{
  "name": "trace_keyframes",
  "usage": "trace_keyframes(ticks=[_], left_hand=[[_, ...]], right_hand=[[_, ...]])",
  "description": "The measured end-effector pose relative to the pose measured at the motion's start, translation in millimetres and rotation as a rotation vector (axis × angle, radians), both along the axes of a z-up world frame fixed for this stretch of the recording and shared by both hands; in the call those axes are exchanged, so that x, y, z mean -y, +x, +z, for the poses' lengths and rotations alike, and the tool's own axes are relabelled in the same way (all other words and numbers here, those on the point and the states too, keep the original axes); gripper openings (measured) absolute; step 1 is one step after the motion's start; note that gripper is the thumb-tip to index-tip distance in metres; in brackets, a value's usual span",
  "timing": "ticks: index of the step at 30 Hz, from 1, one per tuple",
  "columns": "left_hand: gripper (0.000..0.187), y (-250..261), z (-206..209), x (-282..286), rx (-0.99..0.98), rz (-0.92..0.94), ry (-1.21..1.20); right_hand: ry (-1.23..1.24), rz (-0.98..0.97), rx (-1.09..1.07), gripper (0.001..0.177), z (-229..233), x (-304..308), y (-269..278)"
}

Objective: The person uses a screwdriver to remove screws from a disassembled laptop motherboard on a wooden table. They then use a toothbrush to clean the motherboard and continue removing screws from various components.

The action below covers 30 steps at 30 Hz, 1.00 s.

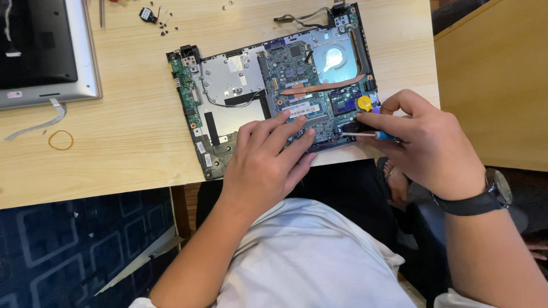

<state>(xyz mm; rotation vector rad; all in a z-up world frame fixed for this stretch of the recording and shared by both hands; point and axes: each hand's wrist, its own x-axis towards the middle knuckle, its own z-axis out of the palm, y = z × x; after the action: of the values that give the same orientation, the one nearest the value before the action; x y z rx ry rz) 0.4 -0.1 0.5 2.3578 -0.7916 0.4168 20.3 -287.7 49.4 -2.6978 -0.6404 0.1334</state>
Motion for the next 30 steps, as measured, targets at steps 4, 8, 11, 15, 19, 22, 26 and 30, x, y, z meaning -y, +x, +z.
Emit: trace_keyframes(ticks=[4,8,11,15,19,22,26,30], left_hand=[[0.029,0,0,0,-0.004,0.005,-0.007],[0.028,0,0,0,0.004,0.015,-0.002],[0.028,0,0,0,0.002,0.007,0.004],[0.028,0,1,0,-0.014,0.003,-0.001],[0.029,1,1,-1,-0.027,-0.005,0.008],[0.027,1,2,-1,-0.042,-0.016,0.008],[0.028,3,3,-1,-0.050,-0.023,0.013],[0.029,2,3,-1,-0.046,-0.019,0.024]], right_hand=[[-0.106,0.127,0.104,0.022,3,1,7],[-0.172,0.197,0.083,0.039,-5,12,15],[-0.196,0.227,0.093,0.038,-6,10,21],[0.004,0.256,-0.035,0.040,-15,12,28],[0.118,0.265,-0.060,0.046,-23,17,32],[0.161,0.291,-0.046,0.045,-25,17,33],[0.130,0.349,0.002,0.040,-22,19,34],[0.091,0.314,-0.085,0.042,-15,19,36]])
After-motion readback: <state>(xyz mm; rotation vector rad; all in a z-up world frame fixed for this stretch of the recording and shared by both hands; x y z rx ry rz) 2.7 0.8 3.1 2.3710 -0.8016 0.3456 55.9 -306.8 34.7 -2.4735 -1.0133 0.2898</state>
